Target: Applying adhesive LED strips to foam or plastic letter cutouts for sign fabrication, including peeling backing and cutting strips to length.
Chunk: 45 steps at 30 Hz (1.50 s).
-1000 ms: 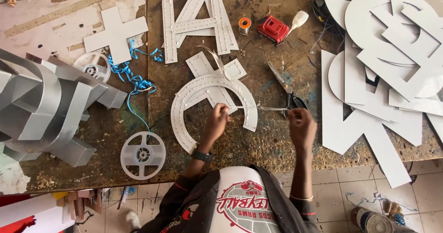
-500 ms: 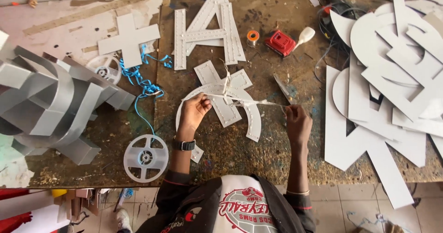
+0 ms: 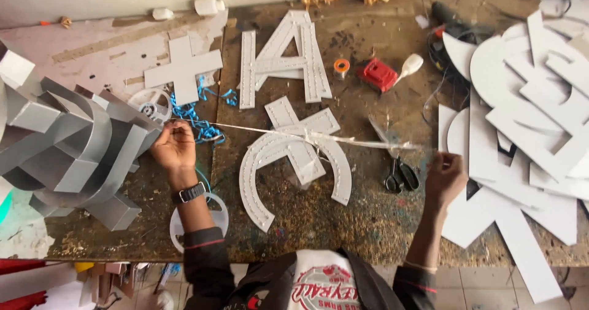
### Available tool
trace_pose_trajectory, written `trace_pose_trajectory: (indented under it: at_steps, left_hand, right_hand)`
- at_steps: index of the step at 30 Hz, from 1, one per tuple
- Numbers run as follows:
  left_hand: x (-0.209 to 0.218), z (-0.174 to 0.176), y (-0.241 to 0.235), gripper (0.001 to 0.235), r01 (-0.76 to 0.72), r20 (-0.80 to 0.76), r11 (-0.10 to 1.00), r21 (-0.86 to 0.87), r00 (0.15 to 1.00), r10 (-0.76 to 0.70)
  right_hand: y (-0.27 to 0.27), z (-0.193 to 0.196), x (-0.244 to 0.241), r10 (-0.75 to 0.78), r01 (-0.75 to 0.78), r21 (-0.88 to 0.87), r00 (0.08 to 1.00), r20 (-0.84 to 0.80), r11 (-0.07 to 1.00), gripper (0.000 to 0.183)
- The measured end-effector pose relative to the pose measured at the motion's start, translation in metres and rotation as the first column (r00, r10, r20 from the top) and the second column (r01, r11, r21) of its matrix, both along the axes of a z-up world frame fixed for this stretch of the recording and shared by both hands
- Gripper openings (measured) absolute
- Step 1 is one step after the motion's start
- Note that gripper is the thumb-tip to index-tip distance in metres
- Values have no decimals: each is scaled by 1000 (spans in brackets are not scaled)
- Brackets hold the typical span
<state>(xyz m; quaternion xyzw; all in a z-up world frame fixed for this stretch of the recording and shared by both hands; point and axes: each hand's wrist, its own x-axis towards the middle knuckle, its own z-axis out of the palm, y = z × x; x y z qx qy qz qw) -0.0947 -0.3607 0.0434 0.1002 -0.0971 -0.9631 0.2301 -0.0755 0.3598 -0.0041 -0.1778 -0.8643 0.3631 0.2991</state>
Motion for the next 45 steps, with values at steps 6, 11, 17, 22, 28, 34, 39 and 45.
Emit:
trace_pose_trajectory:
  at_steps: [6, 11, 17, 22, 28, 34, 39, 45]
  left_hand:
    - [0, 60, -16, 11, -351, 33, 932, 93, 936, 349]
    - [-29, 74, -9, 23, -363, 116, 925, -115, 919, 376]
    - [-43, 53, 21, 8, 176, 405, 736, -654, 903, 144]
    - [11, 117, 93, 29, 207, 319, 445, -871, 928, 193]
    - [65, 163, 131, 14, 307, 382, 356, -882, 910, 161]
    - [111, 173, 149, 20, 195, 205, 449, -872, 978, -25]
    - [118, 140, 147, 85, 256, 149, 512, -820, 959, -240]
    - [117, 191, 189, 51, 249, 172, 374, -893, 958, -228]
  right_hand:
    - [101, -47, -25, -269, 270, 159, 963, -25, 950, 15]
    - [104, -16, -34, -185, 195, 25, 958, -221, 980, 13]
    - [-13, 82, -42, 268, -275, -517, 959, -90, 811, 24]
    - [-87, 145, -74, 337, -392, -539, 920, -202, 746, 38]
    - [-207, 278, -124, 598, -625, 109, 662, -452, 773, 22]
    - [-297, 298, -182, 754, -775, 249, 396, -525, 581, 9]
    - [-331, 253, -153, 851, -898, 207, 435, 295, 387, 57]
    - [-335, 149, -199, 708, -761, 164, 646, 286, 628, 33]
